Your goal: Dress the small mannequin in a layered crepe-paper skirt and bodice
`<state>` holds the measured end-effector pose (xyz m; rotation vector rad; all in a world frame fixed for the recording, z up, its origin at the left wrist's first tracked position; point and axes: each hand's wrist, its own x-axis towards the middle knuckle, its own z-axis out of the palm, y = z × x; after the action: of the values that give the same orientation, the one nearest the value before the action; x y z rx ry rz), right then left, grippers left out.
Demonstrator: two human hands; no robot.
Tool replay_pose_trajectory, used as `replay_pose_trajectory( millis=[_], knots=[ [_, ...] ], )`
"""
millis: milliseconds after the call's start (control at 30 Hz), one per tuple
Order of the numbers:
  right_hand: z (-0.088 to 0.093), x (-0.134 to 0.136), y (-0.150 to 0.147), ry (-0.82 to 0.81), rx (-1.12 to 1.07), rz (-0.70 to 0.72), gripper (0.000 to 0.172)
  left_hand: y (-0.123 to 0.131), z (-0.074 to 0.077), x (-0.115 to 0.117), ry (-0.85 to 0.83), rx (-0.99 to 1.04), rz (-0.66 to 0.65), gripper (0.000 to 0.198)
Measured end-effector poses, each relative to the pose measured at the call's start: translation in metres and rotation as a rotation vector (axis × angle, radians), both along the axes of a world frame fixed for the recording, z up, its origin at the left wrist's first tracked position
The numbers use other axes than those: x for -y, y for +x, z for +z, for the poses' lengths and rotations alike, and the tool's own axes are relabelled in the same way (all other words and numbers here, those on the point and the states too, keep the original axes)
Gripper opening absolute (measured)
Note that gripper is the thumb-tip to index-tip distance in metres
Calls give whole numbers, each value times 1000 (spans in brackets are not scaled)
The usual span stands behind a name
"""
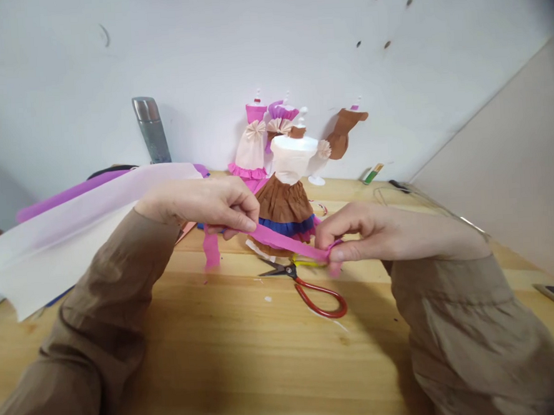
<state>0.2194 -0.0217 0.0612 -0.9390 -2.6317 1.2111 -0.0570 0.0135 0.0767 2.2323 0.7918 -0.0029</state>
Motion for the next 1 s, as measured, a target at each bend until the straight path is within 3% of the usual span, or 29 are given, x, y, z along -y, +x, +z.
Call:
replay_pose_trajectory(
  millis=[200,533,633,733,833,1000],
  knots=[
    [-3,0,30,-147,-74,-175,29,-6,-5,-8,-25,3,28,14],
    [11,2,75,-22,-35,-379,42,-13,-10,-16,-1,53,-10,10],
    [15,4,86,21,-59,-317,35,-14,-13,-21,15,36,-63,14],
    [20,7,88,33,-94,-145,30,-12,-15,-23,39,16,-76,14],
    [26,10,78,71,-94,61,26,-9,-12,-20,66,-21,-95,12],
    [28,14,52,23,-94,211,25,-2,-6,-10,74,-76,-110,13]
  ],
)
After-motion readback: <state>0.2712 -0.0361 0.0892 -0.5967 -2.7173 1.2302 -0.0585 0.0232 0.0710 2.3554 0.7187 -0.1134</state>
